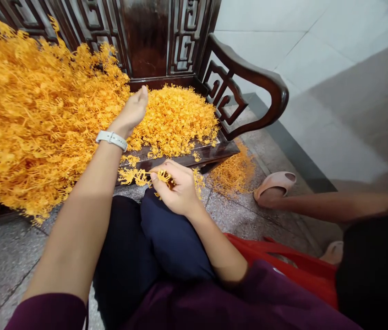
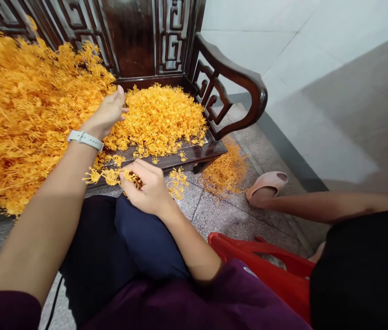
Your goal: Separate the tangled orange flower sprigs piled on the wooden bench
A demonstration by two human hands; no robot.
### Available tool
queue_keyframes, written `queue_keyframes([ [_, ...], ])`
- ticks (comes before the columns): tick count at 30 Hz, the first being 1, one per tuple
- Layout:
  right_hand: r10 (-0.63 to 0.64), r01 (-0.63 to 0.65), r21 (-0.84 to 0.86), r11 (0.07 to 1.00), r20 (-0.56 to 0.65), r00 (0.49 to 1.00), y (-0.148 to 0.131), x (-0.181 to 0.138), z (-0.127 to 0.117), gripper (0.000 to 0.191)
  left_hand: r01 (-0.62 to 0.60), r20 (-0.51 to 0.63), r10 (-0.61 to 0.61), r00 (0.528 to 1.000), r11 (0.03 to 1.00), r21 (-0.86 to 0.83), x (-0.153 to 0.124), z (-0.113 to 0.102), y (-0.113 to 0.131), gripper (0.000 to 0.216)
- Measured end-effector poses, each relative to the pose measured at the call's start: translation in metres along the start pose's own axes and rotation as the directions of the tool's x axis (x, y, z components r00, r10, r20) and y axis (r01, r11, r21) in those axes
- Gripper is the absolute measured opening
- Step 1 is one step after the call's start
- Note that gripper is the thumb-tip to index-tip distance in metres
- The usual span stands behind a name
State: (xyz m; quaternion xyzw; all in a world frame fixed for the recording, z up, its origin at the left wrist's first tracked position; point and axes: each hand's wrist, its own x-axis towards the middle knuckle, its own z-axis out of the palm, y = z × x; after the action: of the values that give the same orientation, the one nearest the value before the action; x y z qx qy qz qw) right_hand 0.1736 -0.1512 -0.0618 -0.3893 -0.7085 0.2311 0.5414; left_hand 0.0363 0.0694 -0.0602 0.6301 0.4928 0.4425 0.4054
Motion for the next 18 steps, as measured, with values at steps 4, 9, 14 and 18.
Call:
queue_keyframes([
  [4,0.047,-0.048,-0.013,0.999,-0.059,0.997,0.002,-0.001,0.000,0.010,0.076,0.083,-0.073,0.994,0.997,-0.027,-0.010,-0.010,-0.007,0.065],
  [9,0.302,-0.303,0.060,0.951,-0.384,0.873,0.017,-0.001,-0.003,0.012,0.085,0.435,-0.078,0.897,0.996,0.004,-0.050,-0.034,0.040,0.075],
  [14,0.373,-0.363,0.109,0.925,-0.441,0.817,0.024,0.001,0.002,0.016,-0.093,0.699,-0.020,0.715,0.988,0.123,-0.071,-0.032,0.079,0.044],
  [18,0.381,-0.369,0.113,0.923,-0.417,0.826,0.022,-0.001,0.003,0.018,-0.084,0.658,-0.040,0.752,0.984,0.156,-0.073,-0.032,0.081,0.031],
])
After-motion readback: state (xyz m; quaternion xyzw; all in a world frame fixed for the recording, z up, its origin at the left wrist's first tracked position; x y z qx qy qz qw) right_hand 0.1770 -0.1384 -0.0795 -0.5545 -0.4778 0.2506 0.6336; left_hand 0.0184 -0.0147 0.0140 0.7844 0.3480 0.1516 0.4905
